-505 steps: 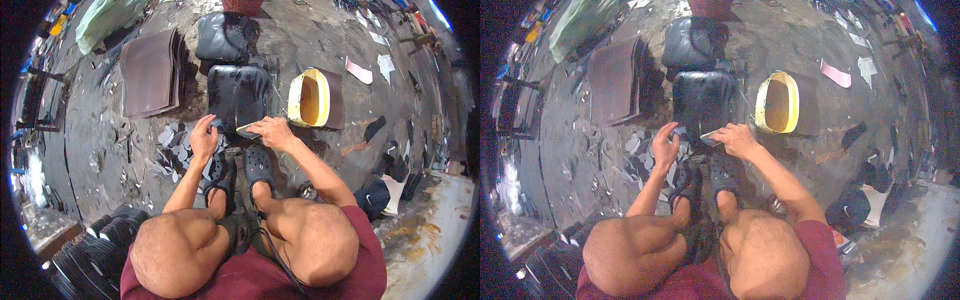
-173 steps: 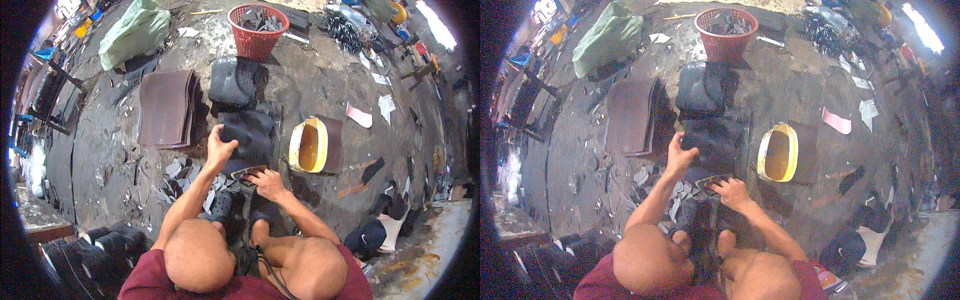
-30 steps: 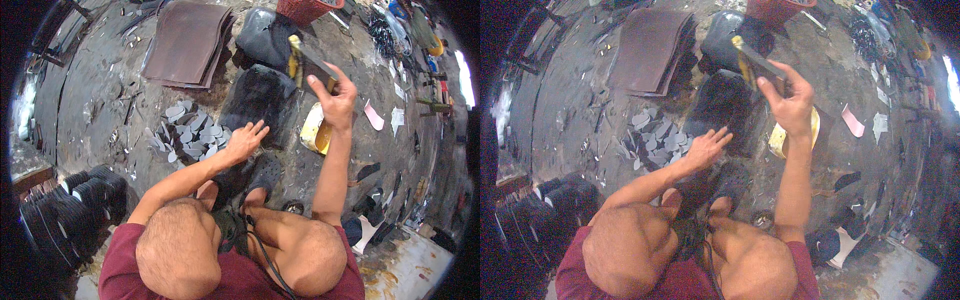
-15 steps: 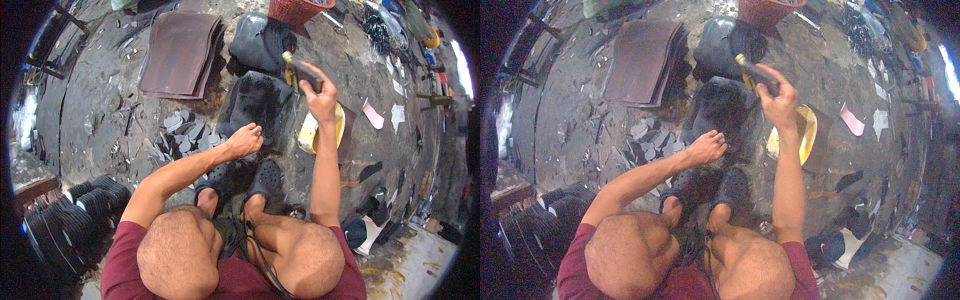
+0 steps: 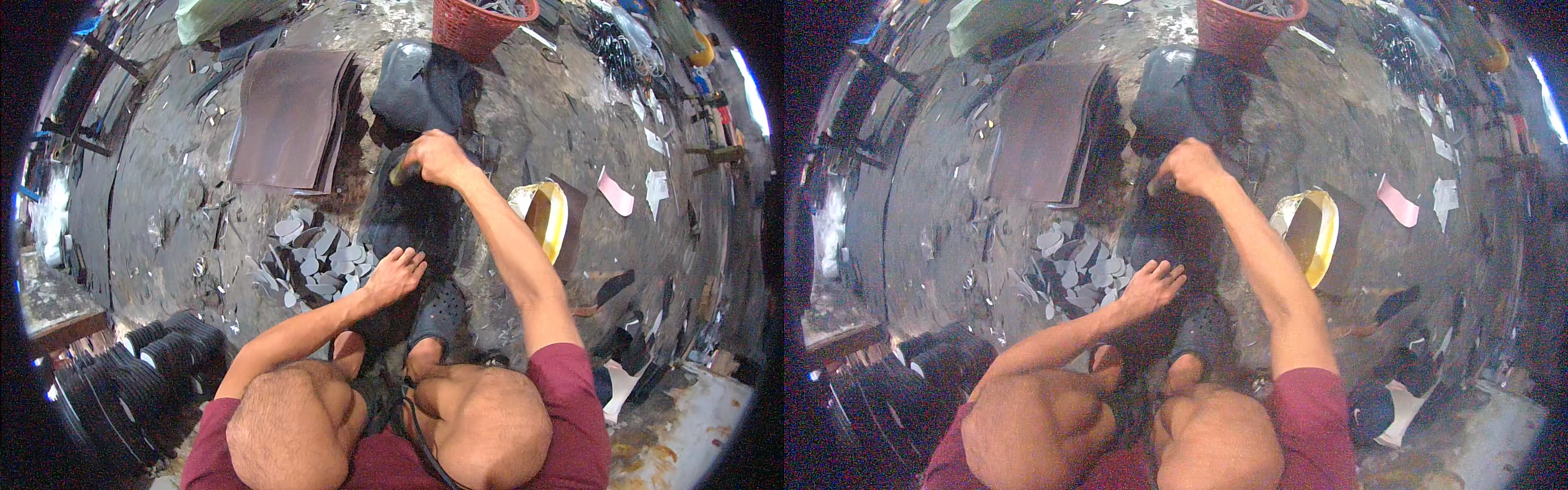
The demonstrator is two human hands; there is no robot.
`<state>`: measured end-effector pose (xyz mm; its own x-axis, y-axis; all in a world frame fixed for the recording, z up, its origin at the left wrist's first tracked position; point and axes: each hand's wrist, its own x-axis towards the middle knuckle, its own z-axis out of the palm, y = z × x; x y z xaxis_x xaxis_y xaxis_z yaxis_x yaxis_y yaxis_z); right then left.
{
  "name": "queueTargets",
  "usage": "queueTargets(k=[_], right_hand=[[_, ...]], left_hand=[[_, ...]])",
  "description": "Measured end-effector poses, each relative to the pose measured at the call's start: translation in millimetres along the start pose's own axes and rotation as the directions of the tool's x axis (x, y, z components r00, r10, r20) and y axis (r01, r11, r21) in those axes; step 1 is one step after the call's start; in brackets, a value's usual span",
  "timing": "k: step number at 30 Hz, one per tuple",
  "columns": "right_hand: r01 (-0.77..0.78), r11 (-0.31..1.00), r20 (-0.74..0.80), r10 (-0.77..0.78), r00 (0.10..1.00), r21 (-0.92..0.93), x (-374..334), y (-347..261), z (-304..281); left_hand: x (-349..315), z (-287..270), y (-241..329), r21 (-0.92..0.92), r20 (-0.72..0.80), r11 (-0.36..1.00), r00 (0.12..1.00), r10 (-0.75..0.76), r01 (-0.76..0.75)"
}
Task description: The person repeatedly dips a brush into a yellow container and applies a liquid to black shoe parts on the floor. They handle the parts one at a time, turning them over and brushing different areas.
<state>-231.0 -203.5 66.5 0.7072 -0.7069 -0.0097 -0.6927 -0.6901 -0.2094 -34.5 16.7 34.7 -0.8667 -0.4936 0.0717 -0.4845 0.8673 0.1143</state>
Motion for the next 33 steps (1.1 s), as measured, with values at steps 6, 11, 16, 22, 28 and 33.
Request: queueTargets(k=[6, 11, 16, 22, 28, 33], right_hand=[[-0.096, 0.995, 0.202, 0.095, 0.975, -0.002, -29, -6, -21], [-0.433, 0.896, 0.247, 0.443, 0.862, -0.095, -83, 12, -40], [-0.51, 0.852, 0.326, 0.518, 0.791, -0.117, -111, -17, -37], [-0.63, 0.761, 0.025, 0.634, 0.773, 0.155, -99, -14, -67], [-0.392, 0.897, -0.178, 0.36, 0.916, -0.205, -83, -67, 10], [-0.651, 0.745, -0.12, 0.666, 0.736, 0.146, -65, -29, -32]], left_hand=[[-8, 6, -3, -0.054, 0.018, 0.997, 0.998, -0.06, 0.061], [-3, 4, -5, -0.005, -0.065, 1.0, 0.998, -0.026, 0.026], [-5, 9, -2, 0.008, -0.094, 0.999, 0.995, -0.046, 0.047], [6, -1, -7, -0.029, -0.155, 0.99, 0.978, -0.141, 0.138], [18, -6, -27, -0.048, -0.173, 0.975, 0.959, -0.222, 0.217], [13, -8, -24, -0.087, -0.14, 0.971, 0.962, -0.233, 0.222]])
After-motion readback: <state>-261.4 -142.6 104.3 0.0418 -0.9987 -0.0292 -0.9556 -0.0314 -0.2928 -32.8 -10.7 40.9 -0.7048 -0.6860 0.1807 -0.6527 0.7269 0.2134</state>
